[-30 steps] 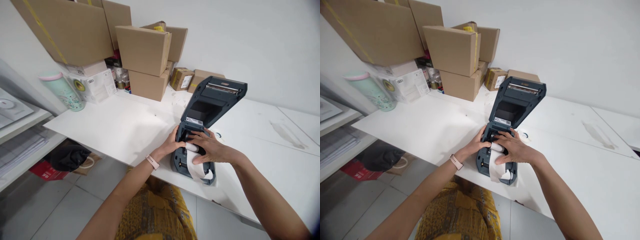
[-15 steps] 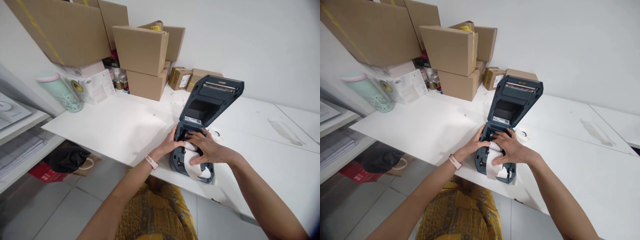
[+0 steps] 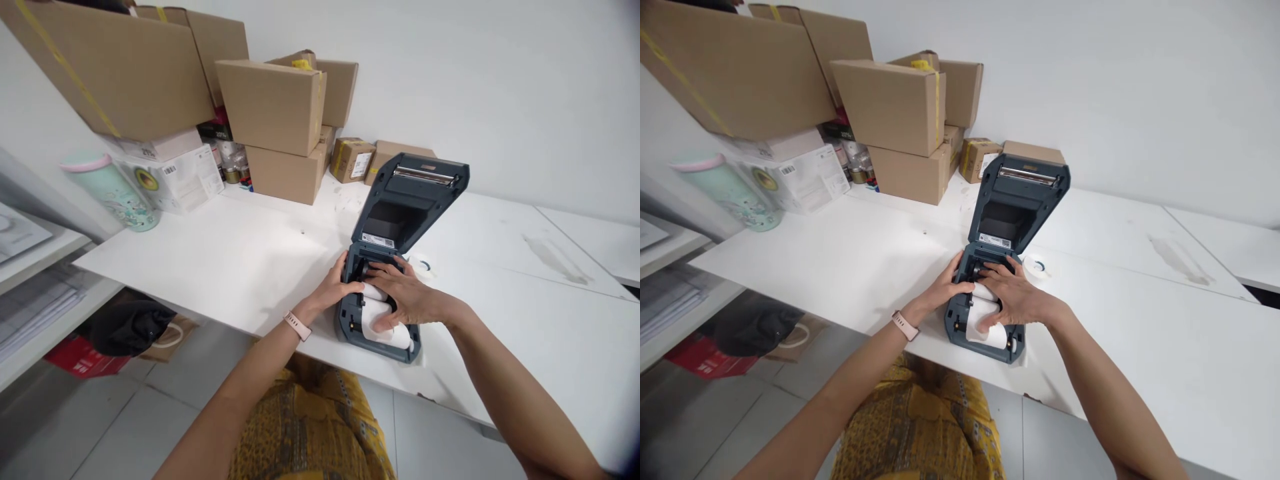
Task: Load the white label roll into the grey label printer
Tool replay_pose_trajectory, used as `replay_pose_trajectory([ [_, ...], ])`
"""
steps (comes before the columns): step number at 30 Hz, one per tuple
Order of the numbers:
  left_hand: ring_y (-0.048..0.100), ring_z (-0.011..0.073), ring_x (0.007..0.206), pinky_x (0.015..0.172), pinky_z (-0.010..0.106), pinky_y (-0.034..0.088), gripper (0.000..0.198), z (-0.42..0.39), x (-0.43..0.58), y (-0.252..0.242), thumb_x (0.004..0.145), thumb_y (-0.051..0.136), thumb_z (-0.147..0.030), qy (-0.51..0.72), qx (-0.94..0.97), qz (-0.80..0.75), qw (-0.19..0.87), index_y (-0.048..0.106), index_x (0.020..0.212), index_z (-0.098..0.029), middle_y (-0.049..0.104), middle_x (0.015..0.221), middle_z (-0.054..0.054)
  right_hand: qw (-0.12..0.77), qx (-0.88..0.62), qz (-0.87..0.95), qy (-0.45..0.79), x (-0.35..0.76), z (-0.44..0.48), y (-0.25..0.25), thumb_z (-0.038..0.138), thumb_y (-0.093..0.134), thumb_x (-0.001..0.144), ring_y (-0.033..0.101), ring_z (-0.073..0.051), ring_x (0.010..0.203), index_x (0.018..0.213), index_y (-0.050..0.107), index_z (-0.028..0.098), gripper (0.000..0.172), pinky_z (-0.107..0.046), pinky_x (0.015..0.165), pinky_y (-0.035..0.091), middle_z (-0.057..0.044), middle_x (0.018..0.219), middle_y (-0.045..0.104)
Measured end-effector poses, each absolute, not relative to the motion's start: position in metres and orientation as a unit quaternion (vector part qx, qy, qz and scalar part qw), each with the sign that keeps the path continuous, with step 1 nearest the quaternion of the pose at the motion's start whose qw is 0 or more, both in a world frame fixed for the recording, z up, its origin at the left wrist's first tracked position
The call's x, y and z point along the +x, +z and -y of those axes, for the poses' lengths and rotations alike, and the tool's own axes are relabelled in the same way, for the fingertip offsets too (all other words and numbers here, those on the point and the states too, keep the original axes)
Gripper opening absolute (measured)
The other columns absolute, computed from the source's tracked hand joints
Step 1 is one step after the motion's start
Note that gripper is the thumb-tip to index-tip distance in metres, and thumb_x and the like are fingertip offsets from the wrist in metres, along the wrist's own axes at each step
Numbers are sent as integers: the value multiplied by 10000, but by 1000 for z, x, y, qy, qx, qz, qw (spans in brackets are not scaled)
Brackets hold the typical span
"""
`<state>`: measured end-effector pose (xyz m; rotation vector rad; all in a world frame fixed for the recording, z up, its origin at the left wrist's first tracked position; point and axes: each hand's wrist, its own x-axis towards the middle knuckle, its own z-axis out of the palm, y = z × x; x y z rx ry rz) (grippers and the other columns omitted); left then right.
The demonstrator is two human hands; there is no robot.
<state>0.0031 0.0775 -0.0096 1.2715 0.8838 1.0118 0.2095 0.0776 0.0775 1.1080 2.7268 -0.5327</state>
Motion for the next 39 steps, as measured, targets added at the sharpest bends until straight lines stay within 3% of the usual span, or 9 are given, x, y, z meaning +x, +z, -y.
replay_pose_trajectory([
  [9, 333, 327, 1530, 1258, 487, 286, 1037, -78, 1, -15, 767, 768, -312, 430, 547, -380, 610, 194, 1626, -226, 320, 1674, 127, 97, 386, -899, -185, 209, -77, 77, 889, 616, 686, 163, -415, 1586, 1541, 463, 169, 1128, -658, 1266, -58, -201, 1653, 350],
  [12, 271, 340, 1560, 1276, 515, 237, 1035, -77, -1, -14, 785, 760, -348, 422, 571, -399, 580, 175, 1630, -224, 264, 1698, 138, 72, 395, -891, -212, 217, -73, 86, 870, 673, 653, 174, -429, 1581, 1534, 480, 188, 1130, -661, 1276, 31, -176, 1674, 315],
  [14, 168, 347, 1594, 1298, 533, 158, 1018, -73, -3, -8, 796, 754, -365, 426, 610, -426, 514, 181, 1629, -239, 185, 1725, 125, -12, 407, -881, -242, 227, -69, 98, 827, 688, 690, 339, -411, 1525, 1476, 556, 243, 988, -621, 1267, 210, -130, 1610, 452],
  [18, 62, 306, 1619, 1316, 510, 87, 798, -51, -7, 21, 924, 639, -408, 409, 746, -404, 336, 267, 1611, -248, 167, 1734, 102, -359, 489, -768, -204, 247, -71, 129, 648, 624, 884, 644, -298, 1250, 1223, 714, 282, 507, -511, 1141, 463, -71, 1305, 721],
  [20, 138, 294, 1611, 1317, 520, 73, 706, -34, -9, 38, 983, 556, -490, 339, 823, -339, 304, 310, 1600, -253, 282, 1701, 102, -501, 502, -693, -131, 249, -85, 144, 603, 602, 919, 657, -266, 1211, 1205, 704, 242, 471, -489, 1099, 495, -99, 1291, 719],
  [22, 197, 321, 1596, 1316, 547, 77, 836, -18, -11, 48, 928, 595, -624, 255, 880, -273, 295, 302, 1606, -232, 325, 1681, 119, -561, 492, -659, -92, 246, -106, 155, 607, 576, 932, 634, -249, 1238, 1286, 655, 207, 539, -467, 1079, 504, -132, 1360, 674],
  [26, 296, 342, 1562, 1313, 572, 101, 983, 3, -12, 42, 829, 640, -741, 192, 921, -241, 239, 333, 1589, -198, 391, 1644, 151, -535, 492, -677, -111, 232, -154, 171, 680, 500, 941, 589, -255, 1304, 1332, 630, 237, 605, -463, 1121, 458, -107, 1420, 638],
  [32, 328, 312, 1553, 1304, 580, 151, 768, 17, -9, 19, 901, 643, -618, 201, 938, -251, 128, 431, 1520, -217, 433, 1619, 150, -527, 501, -671, -142, 223, -175, 178, 807, 290, 932, 680, -279, 1139, 1009, 772, 186, 790, -440, 1052, 494, -114, 1071, 761],
  [39, 645, 269, 1305, 1165, 512, 465, 276, 15, 13, -3, 1020, 539, -334, 355, 902, -245, 28, 696, 1202, -199, 750, 1275, 87, -548, 463, -679, -154, 224, -144, 174, 800, 290, 938, 649, -279, 1214, 1231, 724, 197, 799, -468, 1082, 465, -125, 1225, 738],
])
